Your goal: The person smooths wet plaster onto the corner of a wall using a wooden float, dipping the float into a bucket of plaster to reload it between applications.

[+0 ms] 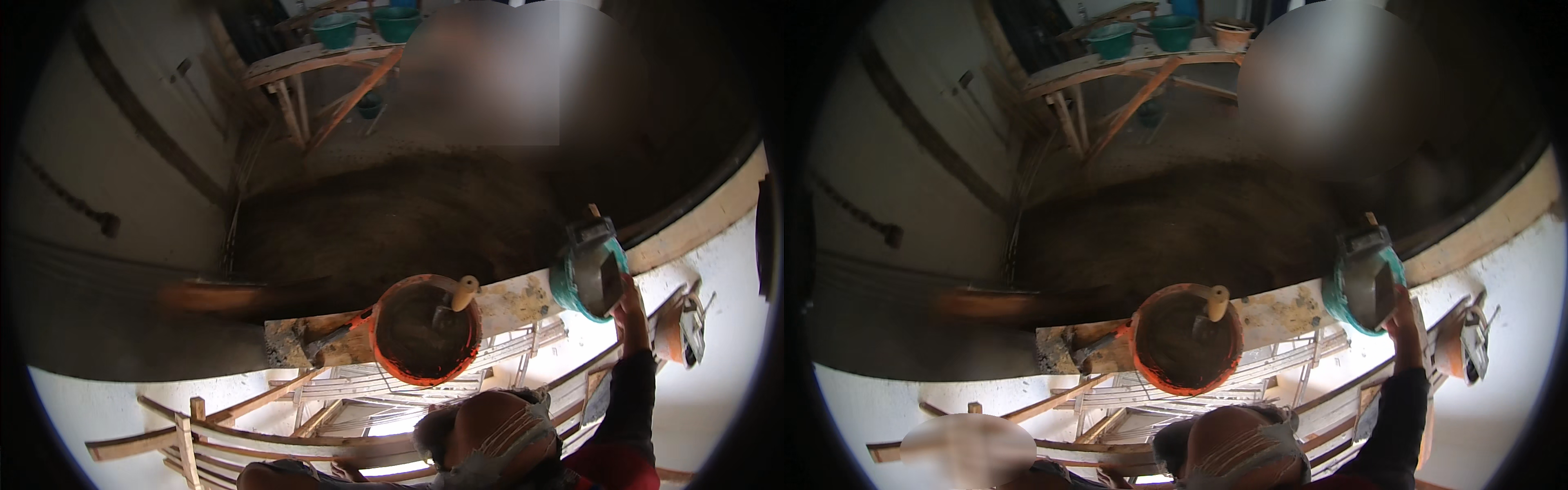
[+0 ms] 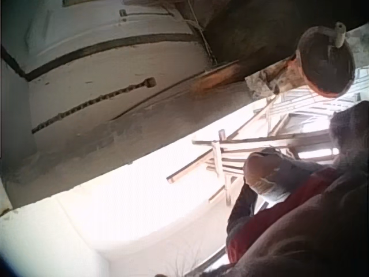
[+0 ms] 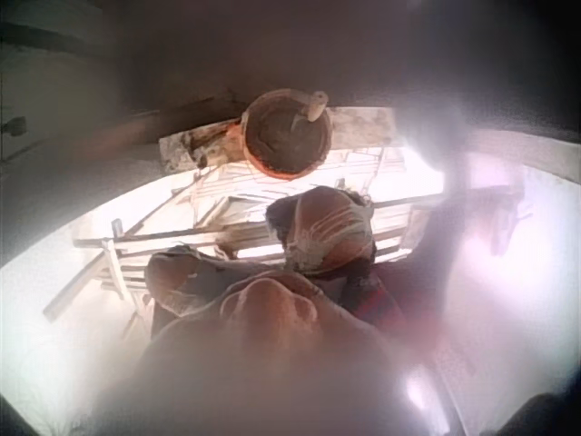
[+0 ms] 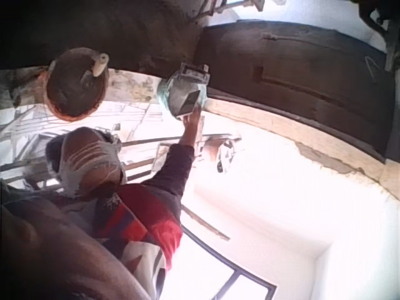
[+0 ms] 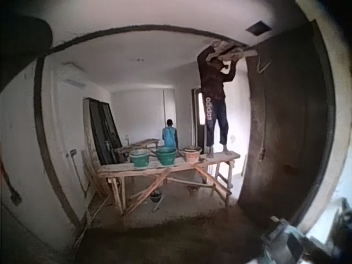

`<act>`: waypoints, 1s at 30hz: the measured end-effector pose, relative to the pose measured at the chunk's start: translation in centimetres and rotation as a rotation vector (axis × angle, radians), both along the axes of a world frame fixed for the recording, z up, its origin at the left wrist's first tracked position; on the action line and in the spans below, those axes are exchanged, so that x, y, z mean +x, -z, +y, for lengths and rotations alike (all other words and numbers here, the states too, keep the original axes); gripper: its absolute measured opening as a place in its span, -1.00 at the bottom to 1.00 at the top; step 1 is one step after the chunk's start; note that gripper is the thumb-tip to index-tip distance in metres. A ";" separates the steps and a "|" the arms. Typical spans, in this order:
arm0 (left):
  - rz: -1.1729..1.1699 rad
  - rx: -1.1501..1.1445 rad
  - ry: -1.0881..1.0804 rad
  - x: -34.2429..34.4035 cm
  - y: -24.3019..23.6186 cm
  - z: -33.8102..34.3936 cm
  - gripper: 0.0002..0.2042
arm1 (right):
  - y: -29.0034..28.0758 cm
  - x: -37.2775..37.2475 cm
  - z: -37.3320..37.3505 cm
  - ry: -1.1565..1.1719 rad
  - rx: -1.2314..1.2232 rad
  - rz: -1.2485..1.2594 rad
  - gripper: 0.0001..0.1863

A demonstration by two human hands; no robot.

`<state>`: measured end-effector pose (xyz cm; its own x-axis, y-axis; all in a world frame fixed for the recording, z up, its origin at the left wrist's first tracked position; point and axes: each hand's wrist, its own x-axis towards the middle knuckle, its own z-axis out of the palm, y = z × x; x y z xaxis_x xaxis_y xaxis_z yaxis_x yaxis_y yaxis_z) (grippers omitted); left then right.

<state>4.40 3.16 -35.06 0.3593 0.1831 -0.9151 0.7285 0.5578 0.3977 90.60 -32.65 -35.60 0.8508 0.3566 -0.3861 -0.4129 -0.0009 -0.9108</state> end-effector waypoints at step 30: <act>0.638 1.191 -0.286 -14.3 10.6 -17.0 -0.47 | -27.2 -49.7 48.5 -0.980 0.627 -0.947 -0.49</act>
<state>-9.88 -13.88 -45.69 -0.2414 0.9594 -0.1456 0.8819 0.2795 0.3796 40.86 15.90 -8.39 0.0235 0.8119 0.5833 0.2474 0.5606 -0.7902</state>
